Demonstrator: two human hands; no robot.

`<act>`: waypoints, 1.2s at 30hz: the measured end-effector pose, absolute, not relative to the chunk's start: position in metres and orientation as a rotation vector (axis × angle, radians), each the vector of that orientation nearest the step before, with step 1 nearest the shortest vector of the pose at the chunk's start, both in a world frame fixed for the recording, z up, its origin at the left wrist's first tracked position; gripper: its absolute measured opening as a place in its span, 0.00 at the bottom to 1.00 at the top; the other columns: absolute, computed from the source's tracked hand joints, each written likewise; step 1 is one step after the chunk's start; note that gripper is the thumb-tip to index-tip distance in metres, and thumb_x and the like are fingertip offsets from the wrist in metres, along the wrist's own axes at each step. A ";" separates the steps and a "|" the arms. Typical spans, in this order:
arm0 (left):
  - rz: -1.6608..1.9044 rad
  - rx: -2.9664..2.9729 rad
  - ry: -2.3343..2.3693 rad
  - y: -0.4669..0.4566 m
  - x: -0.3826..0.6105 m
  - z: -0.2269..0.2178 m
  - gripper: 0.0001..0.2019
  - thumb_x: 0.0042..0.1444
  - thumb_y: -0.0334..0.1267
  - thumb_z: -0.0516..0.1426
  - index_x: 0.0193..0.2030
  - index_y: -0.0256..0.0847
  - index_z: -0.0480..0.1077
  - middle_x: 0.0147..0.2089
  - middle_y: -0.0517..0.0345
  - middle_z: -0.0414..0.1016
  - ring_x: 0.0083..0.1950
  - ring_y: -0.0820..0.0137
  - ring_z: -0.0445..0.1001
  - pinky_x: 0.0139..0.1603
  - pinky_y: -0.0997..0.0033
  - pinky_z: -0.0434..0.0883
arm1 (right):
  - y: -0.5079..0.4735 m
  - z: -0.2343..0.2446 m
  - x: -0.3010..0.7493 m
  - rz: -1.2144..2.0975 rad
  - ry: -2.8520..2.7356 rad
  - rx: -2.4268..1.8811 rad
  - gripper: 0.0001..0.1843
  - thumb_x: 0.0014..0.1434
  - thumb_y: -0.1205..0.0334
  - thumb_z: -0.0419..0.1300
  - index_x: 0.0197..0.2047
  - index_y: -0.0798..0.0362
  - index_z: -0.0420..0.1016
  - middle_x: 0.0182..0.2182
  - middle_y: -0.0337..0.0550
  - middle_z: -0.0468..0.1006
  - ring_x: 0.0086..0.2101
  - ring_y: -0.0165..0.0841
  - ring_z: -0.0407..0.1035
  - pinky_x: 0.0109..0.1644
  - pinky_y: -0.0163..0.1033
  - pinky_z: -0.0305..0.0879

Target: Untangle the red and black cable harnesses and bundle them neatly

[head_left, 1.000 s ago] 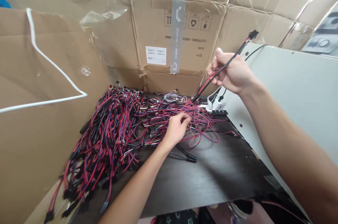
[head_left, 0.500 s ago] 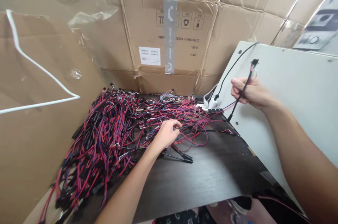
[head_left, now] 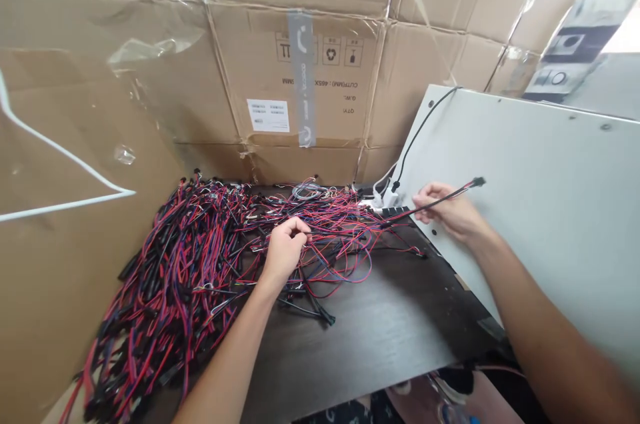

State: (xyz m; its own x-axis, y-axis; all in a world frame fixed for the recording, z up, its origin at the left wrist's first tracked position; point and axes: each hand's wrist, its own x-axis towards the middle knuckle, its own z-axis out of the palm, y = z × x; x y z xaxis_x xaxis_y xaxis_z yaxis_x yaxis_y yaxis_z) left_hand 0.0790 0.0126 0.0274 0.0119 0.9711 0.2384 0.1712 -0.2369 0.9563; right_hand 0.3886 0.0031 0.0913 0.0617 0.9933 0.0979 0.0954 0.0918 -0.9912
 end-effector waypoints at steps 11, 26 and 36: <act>1.524 1.764 1.172 -0.006 0.083 0.046 0.07 0.43 0.29 0.50 0.20 0.40 0.66 0.33 0.57 0.73 0.40 0.67 0.70 0.45 0.66 0.66 | -0.009 0.034 0.345 0.995 -2.097 -1.107 0.14 0.55 0.55 0.62 0.39 0.57 0.70 0.22 0.32 0.60 0.22 0.24 0.52 0.26 0.31 0.50; 1.803 0.853 1.229 -0.021 -0.001 0.047 0.04 0.29 0.27 0.55 0.15 0.39 0.65 0.19 0.63 0.65 0.26 0.75 0.65 0.29 0.78 0.64 | -0.013 0.028 0.398 0.683 -2.528 -1.268 0.12 0.51 0.67 0.51 0.18 0.53 0.57 0.19 0.38 0.63 0.22 0.28 0.54 0.28 0.35 0.52; 1.204 1.505 1.516 -0.027 0.009 0.028 0.06 0.35 0.32 0.53 0.19 0.41 0.72 0.20 0.60 0.73 0.23 0.70 0.68 0.23 0.73 0.64 | -0.016 0.084 0.380 0.836 -1.193 -1.013 0.22 0.49 0.40 0.64 0.29 0.52 0.68 0.22 0.38 0.69 0.23 0.30 0.66 0.26 0.36 0.65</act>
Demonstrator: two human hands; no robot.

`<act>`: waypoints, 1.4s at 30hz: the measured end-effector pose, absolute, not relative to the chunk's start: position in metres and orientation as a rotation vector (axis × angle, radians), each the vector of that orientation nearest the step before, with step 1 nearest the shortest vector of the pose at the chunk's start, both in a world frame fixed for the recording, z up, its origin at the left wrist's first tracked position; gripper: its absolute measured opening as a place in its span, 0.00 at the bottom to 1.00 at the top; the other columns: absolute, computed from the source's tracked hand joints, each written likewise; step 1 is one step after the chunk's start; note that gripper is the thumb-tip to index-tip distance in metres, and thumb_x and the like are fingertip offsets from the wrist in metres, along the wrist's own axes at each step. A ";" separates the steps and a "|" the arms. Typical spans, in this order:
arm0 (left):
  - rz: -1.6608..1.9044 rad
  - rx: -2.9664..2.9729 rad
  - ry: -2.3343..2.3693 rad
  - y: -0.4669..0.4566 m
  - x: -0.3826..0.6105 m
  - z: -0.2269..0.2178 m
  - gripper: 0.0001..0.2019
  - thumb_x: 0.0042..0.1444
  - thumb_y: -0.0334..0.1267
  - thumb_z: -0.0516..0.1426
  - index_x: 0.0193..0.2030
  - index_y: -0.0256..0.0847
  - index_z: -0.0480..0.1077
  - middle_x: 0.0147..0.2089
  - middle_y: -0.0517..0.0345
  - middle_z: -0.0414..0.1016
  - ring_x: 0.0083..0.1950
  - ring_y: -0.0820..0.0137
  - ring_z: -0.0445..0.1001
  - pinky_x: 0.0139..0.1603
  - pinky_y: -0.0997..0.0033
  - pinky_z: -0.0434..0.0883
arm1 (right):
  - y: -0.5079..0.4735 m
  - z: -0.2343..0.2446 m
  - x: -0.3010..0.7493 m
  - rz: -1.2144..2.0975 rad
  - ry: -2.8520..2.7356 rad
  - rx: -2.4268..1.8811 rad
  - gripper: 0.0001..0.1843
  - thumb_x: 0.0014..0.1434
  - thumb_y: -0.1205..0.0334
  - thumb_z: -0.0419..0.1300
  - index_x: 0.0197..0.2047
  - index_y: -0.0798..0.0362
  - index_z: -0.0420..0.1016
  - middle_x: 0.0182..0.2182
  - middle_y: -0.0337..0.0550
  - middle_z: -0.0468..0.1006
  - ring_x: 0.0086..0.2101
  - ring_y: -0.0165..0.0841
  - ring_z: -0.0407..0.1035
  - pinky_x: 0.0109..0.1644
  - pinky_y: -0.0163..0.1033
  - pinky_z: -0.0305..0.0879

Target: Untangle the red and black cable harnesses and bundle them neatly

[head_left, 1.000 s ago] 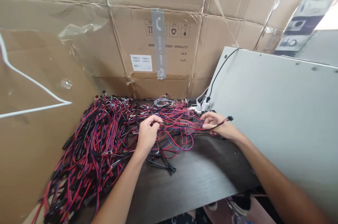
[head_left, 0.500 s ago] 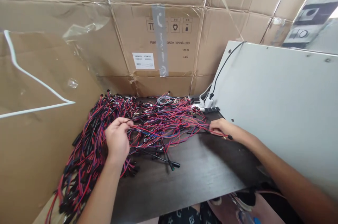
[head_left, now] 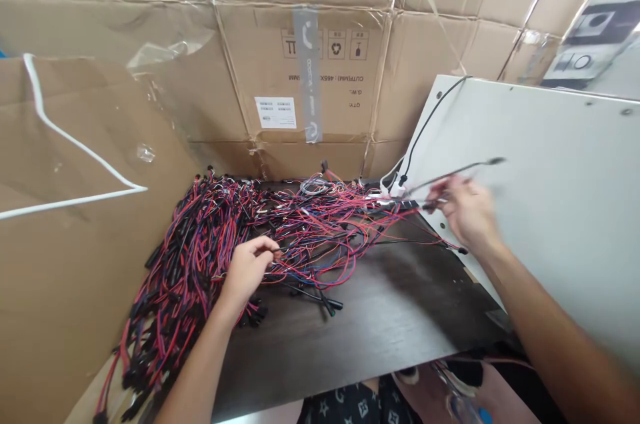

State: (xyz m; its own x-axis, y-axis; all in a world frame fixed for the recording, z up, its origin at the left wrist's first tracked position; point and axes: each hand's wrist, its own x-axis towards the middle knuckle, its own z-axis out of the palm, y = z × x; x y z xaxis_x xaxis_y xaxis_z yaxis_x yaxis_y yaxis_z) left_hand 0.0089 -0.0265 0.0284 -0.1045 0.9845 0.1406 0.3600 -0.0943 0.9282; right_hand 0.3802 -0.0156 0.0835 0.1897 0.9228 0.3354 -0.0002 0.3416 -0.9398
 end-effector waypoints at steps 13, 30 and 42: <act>0.920 2.204 1.566 -0.024 0.039 0.018 0.10 0.46 0.28 0.52 0.27 0.42 0.74 0.31 0.55 0.78 0.35 0.63 0.76 0.40 0.63 0.70 | -0.039 0.149 0.388 0.922 -1.170 -0.860 0.21 0.62 0.45 0.54 0.25 0.51 0.67 0.19 0.36 0.55 0.19 0.26 0.53 0.20 0.33 0.48; 1.733 1.587 0.980 0.061 0.070 0.183 0.04 0.46 0.23 0.60 0.28 0.33 0.73 0.23 0.59 0.73 0.21 0.77 0.71 0.20 0.78 0.67 | -0.057 0.017 0.218 -0.049 -3.020 -0.933 0.09 0.65 0.66 0.51 0.40 0.58 0.71 0.36 0.50 0.76 0.34 0.38 0.73 0.31 0.37 0.60; 1.714 1.549 0.942 0.036 0.052 0.185 0.09 0.49 0.17 0.57 0.30 0.33 0.73 0.27 0.57 0.74 0.25 0.75 0.74 0.29 0.73 0.73 | -0.103 0.022 0.228 0.047 -3.021 -0.892 0.05 0.59 0.69 0.54 0.39 0.54 0.69 0.28 0.44 0.75 0.27 0.35 0.70 0.26 0.37 0.54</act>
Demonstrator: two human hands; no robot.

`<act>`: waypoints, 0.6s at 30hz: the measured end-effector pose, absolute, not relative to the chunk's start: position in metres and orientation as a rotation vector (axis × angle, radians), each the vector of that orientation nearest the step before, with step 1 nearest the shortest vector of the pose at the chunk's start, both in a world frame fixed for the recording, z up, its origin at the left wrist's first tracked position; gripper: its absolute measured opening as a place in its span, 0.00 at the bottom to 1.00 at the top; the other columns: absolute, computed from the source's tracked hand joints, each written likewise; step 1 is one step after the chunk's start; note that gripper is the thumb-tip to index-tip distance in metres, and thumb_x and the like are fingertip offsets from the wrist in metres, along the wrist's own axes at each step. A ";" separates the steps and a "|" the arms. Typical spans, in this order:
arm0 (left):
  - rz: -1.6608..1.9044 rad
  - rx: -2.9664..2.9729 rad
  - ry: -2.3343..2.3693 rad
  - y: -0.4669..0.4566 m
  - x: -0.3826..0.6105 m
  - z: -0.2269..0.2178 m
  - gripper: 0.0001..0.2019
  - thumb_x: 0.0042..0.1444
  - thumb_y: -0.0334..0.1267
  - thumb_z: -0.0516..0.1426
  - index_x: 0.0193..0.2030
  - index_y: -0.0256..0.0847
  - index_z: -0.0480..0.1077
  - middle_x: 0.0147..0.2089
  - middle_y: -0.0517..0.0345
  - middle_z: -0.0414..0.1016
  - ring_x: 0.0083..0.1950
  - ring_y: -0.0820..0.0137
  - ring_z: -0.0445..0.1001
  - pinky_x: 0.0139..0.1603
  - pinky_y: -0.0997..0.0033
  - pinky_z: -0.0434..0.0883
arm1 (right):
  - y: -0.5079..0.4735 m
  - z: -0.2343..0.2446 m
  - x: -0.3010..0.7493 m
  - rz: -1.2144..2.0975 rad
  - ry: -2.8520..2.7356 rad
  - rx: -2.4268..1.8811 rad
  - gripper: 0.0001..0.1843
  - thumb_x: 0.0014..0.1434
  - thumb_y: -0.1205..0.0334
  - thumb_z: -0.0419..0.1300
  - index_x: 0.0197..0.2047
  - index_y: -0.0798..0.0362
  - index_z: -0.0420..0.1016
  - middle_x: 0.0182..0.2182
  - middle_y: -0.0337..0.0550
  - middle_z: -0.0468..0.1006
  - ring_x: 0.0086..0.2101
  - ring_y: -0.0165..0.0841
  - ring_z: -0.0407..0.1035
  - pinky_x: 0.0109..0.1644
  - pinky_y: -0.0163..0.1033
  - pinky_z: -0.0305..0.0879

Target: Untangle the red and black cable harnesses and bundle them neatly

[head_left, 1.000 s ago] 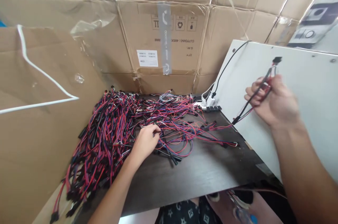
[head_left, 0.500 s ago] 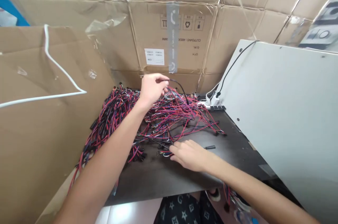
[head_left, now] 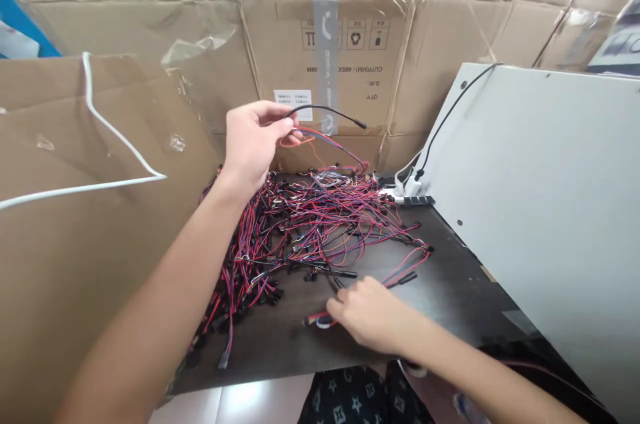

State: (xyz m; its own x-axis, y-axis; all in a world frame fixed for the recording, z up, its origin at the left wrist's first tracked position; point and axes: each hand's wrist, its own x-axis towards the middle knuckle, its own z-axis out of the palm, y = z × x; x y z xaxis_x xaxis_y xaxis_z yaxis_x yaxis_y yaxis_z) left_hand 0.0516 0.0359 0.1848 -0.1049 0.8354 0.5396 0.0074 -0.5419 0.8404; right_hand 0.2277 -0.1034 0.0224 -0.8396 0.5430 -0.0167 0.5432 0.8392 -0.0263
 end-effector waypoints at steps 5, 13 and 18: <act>1.688 1.450 0.945 0.029 0.052 0.167 0.09 0.50 0.18 0.56 0.31 0.33 0.73 0.28 0.57 0.74 0.27 0.75 0.74 0.31 0.72 0.74 | -0.126 -0.011 0.211 -0.046 3.106 1.010 0.04 0.60 0.66 0.57 0.39 0.54 0.66 0.35 0.45 0.73 0.35 0.37 0.68 0.31 0.39 0.60; 1.771 1.364 0.918 0.024 0.059 0.147 0.08 0.48 0.21 0.57 0.33 0.36 0.73 0.31 0.58 0.75 0.31 0.74 0.75 0.35 0.69 0.76 | -0.111 -0.021 0.209 -0.016 3.260 0.937 0.27 0.55 0.39 0.59 0.40 0.57 0.69 0.37 0.45 0.70 0.39 0.39 0.64 0.35 0.40 0.61; 1.749 1.247 0.942 0.024 0.052 0.125 0.08 0.46 0.22 0.58 0.33 0.35 0.73 0.31 0.57 0.75 0.31 0.74 0.75 0.35 0.70 0.74 | -0.117 -0.029 0.213 0.171 3.371 0.930 0.19 0.63 0.48 0.55 0.38 0.59 0.71 0.34 0.46 0.71 0.34 0.37 0.62 0.34 0.41 0.56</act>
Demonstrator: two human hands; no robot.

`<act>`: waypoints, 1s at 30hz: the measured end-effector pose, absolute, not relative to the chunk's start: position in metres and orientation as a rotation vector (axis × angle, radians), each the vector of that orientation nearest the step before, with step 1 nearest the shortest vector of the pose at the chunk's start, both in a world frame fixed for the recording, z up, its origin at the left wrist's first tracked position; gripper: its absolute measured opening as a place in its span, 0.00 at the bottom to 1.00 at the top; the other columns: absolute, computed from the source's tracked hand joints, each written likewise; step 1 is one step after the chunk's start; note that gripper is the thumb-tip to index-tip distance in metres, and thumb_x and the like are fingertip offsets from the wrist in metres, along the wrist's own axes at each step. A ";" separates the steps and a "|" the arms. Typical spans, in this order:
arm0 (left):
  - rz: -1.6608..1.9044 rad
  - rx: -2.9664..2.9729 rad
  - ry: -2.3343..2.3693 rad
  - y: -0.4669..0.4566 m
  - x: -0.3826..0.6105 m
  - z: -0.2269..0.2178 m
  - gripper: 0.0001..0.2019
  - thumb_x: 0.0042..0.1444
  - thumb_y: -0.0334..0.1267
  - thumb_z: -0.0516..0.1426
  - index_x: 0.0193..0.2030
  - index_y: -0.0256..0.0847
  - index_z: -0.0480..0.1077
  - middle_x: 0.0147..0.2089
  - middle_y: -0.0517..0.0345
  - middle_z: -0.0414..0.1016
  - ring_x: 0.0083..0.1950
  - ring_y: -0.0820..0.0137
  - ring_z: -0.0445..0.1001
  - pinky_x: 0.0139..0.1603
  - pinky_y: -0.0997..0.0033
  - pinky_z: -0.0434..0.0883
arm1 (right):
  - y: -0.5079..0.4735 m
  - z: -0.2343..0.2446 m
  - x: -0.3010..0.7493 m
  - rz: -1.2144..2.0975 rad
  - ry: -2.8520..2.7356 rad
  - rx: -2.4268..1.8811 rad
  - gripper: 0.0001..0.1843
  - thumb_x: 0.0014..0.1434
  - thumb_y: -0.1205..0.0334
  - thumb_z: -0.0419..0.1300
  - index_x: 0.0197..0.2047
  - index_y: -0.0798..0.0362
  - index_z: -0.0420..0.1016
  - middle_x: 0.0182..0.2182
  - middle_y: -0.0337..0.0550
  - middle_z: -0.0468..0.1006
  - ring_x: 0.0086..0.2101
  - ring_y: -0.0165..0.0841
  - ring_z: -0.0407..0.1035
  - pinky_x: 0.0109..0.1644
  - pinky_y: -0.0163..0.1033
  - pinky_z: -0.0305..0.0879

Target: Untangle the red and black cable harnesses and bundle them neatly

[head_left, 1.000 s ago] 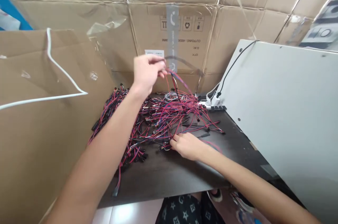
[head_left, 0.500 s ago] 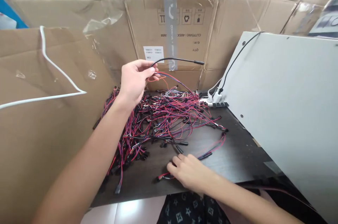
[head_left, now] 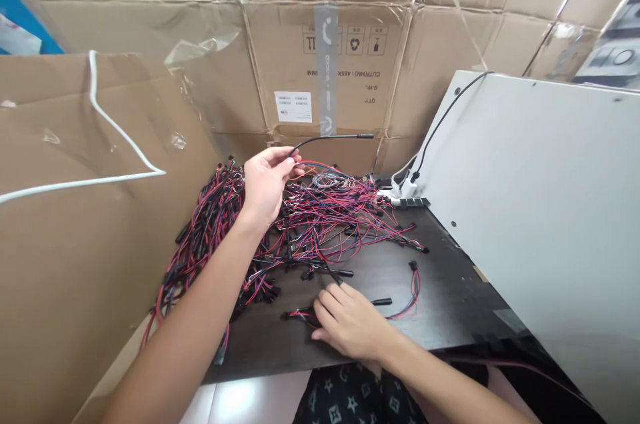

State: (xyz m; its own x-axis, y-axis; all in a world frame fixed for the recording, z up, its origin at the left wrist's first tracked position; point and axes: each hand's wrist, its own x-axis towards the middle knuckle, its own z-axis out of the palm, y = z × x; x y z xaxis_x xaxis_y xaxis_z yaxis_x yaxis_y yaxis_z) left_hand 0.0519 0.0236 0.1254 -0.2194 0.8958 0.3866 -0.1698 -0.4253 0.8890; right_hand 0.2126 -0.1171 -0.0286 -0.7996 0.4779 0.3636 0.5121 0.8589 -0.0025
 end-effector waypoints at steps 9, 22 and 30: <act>1.763 1.088 0.908 0.019 0.036 0.089 0.09 0.39 0.26 0.61 0.31 0.35 0.74 0.30 0.56 0.76 0.29 0.73 0.75 0.31 0.73 0.73 | -0.096 0.007 0.211 -0.164 -2.537 -1.051 0.08 0.60 0.64 0.56 0.42 0.57 0.69 0.38 0.49 0.71 0.40 0.39 0.62 0.40 0.42 0.60; 1.758 1.004 0.918 0.017 0.021 0.065 0.10 0.36 0.30 0.64 0.31 0.35 0.76 0.31 0.55 0.78 0.32 0.72 0.75 0.32 0.72 0.73 | -0.016 0.017 0.162 -0.148 -3.067 -0.673 0.43 0.47 0.62 0.65 0.65 0.48 0.54 0.62 0.49 0.59 0.57 0.48 0.56 0.58 0.50 0.54; 1.773 0.949 0.935 0.019 0.004 0.041 0.11 0.36 0.30 0.65 0.31 0.35 0.76 0.31 0.55 0.78 0.31 0.72 0.75 0.32 0.72 0.72 | -0.008 0.013 0.177 -0.218 -3.007 -0.882 0.12 0.58 0.65 0.54 0.46 0.53 0.67 0.39 0.48 0.73 0.40 0.40 0.65 0.39 0.42 0.59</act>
